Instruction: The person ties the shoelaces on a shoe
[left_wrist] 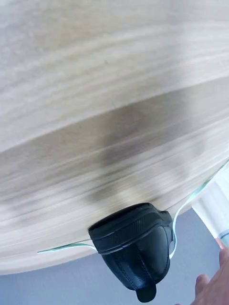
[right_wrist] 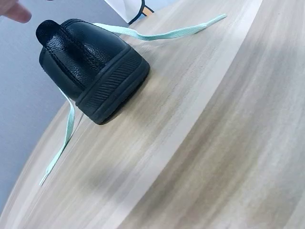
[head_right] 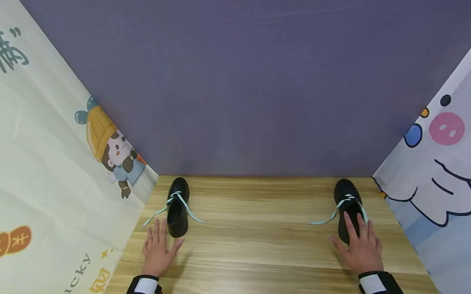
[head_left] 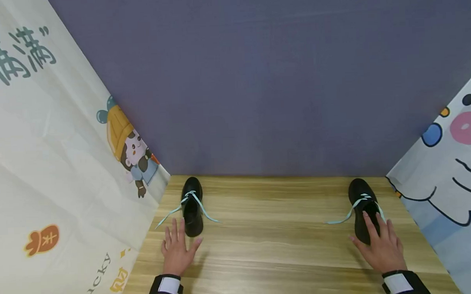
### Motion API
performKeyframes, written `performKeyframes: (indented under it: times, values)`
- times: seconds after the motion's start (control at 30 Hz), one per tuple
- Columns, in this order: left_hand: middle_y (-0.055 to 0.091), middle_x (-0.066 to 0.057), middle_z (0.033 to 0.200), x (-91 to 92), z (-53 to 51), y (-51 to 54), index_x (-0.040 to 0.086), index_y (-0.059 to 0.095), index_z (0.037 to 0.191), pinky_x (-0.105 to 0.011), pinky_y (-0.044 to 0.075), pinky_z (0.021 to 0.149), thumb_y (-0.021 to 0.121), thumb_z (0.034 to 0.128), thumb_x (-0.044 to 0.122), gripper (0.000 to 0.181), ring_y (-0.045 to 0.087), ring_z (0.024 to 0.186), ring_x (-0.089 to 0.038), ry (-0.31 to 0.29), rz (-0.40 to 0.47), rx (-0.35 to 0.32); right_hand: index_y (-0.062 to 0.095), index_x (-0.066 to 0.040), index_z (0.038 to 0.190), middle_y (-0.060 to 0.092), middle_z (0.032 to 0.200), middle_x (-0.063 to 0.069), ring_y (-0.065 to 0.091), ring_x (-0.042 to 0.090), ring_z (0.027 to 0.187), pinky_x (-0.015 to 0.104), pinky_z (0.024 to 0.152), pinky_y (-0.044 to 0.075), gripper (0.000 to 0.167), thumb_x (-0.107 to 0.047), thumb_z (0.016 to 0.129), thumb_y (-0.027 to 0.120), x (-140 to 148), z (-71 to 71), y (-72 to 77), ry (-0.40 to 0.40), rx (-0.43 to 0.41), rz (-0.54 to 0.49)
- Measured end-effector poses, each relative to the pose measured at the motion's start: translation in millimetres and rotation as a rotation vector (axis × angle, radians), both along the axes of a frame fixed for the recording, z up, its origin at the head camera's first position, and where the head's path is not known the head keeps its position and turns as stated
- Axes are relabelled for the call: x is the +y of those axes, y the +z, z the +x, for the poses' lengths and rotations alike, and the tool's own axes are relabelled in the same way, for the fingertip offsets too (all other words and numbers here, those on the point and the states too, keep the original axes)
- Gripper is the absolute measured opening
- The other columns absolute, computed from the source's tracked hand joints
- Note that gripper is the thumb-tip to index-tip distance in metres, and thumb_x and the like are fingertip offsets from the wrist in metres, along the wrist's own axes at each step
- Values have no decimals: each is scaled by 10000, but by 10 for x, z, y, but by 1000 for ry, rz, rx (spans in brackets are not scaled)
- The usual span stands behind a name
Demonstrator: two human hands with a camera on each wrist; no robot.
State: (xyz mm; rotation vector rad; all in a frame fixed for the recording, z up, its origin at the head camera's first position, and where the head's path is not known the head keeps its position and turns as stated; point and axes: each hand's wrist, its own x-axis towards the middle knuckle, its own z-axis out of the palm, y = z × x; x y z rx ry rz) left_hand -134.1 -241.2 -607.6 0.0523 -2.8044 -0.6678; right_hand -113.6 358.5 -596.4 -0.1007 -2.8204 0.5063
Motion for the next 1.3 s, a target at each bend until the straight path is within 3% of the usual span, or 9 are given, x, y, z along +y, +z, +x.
performKeyframes:
  times: [0.2, 0.3, 0.4, 0.67, 0.9, 1.07, 1.3]
  values:
    - [343, -279, 1527, 69, 22, -7, 14, 448, 1438, -752, 314, 969, 747, 891, 393, 729, 301, 1381, -519, 11, 27, 94, 135, -230, 1616, 201, 1513, 380, 169, 675, 1351, 861, 777, 305, 904, -468, 931, 677, 45, -179, -8, 7, 40, 9]
    - [438, -292, 1440, 123, 34, 2, -26, 517, 1347, -711, 378, 937, 784, 874, 285, 626, 399, 1312, -499, -13, 42, 164, 138, -211, 1613, 175, 1510, 391, 167, 696, 1328, 858, 763, 318, 888, -443, 942, 671, 75, -273, -11, 9, 27, -1]
    - [510, -280, 1352, 187, 55, 22, -41, 554, 1288, -662, 419, 925, 777, 879, 215, 531, 468, 1244, -472, -50, 55, 191, 132, -201, 1612, 144, 1521, 390, 157, 703, 1324, 856, 760, 323, 869, -450, 957, 646, 116, -359, -34, -4, 5, -7]
    - [661, -173, 1131, 308, 144, -90, -7, 648, 1147, -558, 495, 848, 746, 881, 132, 316, 615, 1062, -389, -77, 57, 185, 134, -184, 1606, 111, 1512, 413, 154, 728, 1305, 850, 812, 313, 840, -476, 974, 604, 283, -533, -183, -16, -62, -7]
    - [677, -127, 1050, 369, 192, -157, -3, 657, 1111, -512, 500, 802, 732, 875, 105, 270, 636, 982, -343, -96, 57, 204, 190, -139, 1594, 113, 1515, 427, 191, 771, 1241, 822, 929, 256, 790, -376, 980, 627, 328, -596, -233, -7, -64, -44]
    - [676, -112, 1023, 414, 206, -181, 2, 658, 1103, -488, 509, 806, 726, 876, 92, 253, 638, 952, -317, -106, 62, 193, 297, -83, 1545, 147, 1513, 408, 361, 763, 1094, 784, 862, 347, 727, -223, 942, 677, 309, -595, -247, -25, -17, -27]
    - [673, -102, 1036, 462, 215, -183, 7, 659, 1116, -478, 517, 835, 711, 894, 82, 240, 640, 965, -304, -115, 76, 106, 406, -17, 1443, 174, 1489, 401, 426, 747, 969, 747, 784, 381, 620, -164, 909, 685, 270, -597, -255, -26, 2, -24]
